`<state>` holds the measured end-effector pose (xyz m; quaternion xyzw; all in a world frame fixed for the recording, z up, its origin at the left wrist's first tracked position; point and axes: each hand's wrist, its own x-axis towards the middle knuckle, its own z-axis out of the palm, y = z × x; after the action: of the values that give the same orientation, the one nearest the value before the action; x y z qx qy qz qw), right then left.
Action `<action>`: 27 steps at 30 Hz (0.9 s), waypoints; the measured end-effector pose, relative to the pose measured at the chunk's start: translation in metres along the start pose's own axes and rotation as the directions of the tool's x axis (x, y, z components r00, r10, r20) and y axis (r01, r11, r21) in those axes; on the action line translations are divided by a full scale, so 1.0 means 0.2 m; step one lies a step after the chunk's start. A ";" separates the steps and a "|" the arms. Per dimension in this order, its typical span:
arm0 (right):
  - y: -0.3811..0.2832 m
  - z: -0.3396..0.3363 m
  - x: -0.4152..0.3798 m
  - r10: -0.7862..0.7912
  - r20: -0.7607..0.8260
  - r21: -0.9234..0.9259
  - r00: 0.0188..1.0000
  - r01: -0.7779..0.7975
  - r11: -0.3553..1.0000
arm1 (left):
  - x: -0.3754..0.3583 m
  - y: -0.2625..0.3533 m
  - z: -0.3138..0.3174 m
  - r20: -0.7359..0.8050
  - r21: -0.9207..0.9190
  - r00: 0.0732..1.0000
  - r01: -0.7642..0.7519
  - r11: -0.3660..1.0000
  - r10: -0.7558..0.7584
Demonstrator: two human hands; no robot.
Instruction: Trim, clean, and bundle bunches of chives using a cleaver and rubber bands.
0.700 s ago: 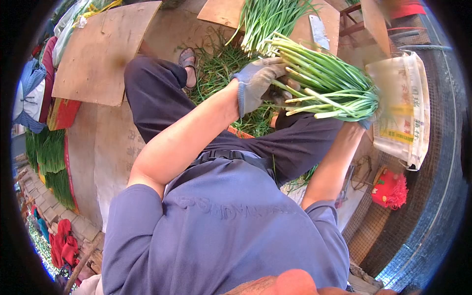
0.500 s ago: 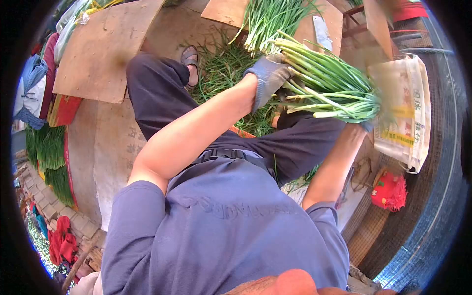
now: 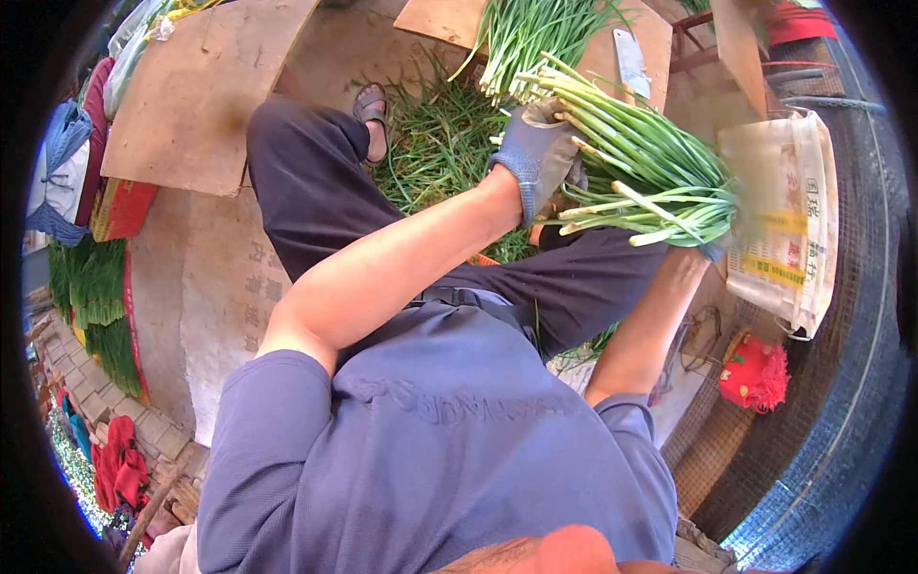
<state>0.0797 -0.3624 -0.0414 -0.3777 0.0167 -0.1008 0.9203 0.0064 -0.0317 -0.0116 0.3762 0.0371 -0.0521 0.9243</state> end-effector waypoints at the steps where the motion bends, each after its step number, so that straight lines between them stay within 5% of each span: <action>1: 0.00 -0.03 0.00 0.050 0.029 0.022 0.998 -0.051 0.998 | -0.02 0.01 0.00 0.006 -0.015 1.000 0.013 1.000 -0.013; 6: 0.02 -0.05 -0.05 0.121 0.077 0.073 0.990 -0.127 0.989 | -0.06 0.05 -0.01 0.099 -0.252 0.978 0.205 0.946 -0.185; 7: 0.02 0.00 -0.09 0.146 0.151 0.117 0.978 -0.164 0.979 | -0.06 0.05 -0.03 0.115 -0.216 0.974 0.216 0.952 -0.195; 9: 0.02 -0.06 -0.04 0.152 0.008 0.046 0.988 -0.152 0.987 | -0.09 0.08 -0.05 0.139 -0.190 0.970 0.223 0.956 -0.199; 11: -0.01 -0.07 -0.05 0.190 0.031 0.006 0.981 -0.190 0.982 | -0.12 0.13 -0.06 0.157 -0.174 0.961 0.252 0.952 -0.226; 18: -0.05 -0.16 -0.06 0.149 0.351 0.021 0.925 -0.167 0.986 | -0.25 0.16 -0.19 0.106 -0.040 0.976 0.193 0.980 -0.188; 20: -0.03 -0.29 -0.04 0.131 0.367 -0.077 0.921 -0.111 0.991 | -0.26 0.16 -0.29 0.101 0.217 0.980 0.146 0.965 -0.171; 22: -0.02 -0.31 -0.06 0.124 0.299 -0.260 0.946 -0.044 0.965 | -0.25 0.15 -0.39 0.051 0.515 0.975 0.161 0.842 -0.218; 23: -0.02 -0.30 -0.07 0.048 0.145 -0.273 0.988 -0.007 0.962 | -0.25 0.09 -0.46 -0.017 0.683 0.990 0.114 0.722 -0.141; 26: -0.05 -0.19 -0.12 0.026 0.105 -0.119 0.994 -0.014 0.993 | -0.29 0.25 -0.30 -0.224 0.871 0.899 0.358 0.336 -0.376; 27: -0.06 -0.15 -0.13 0.028 0.123 -0.067 0.992 -0.020 0.998 | -0.31 0.25 -0.27 -0.172 0.939 0.930 0.255 0.232 -0.325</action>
<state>0.0486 -0.3857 -0.0549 -0.4131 -0.0326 -0.0653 0.9077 -0.0506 0.0471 -0.0091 0.8334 0.0405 -0.2447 0.4939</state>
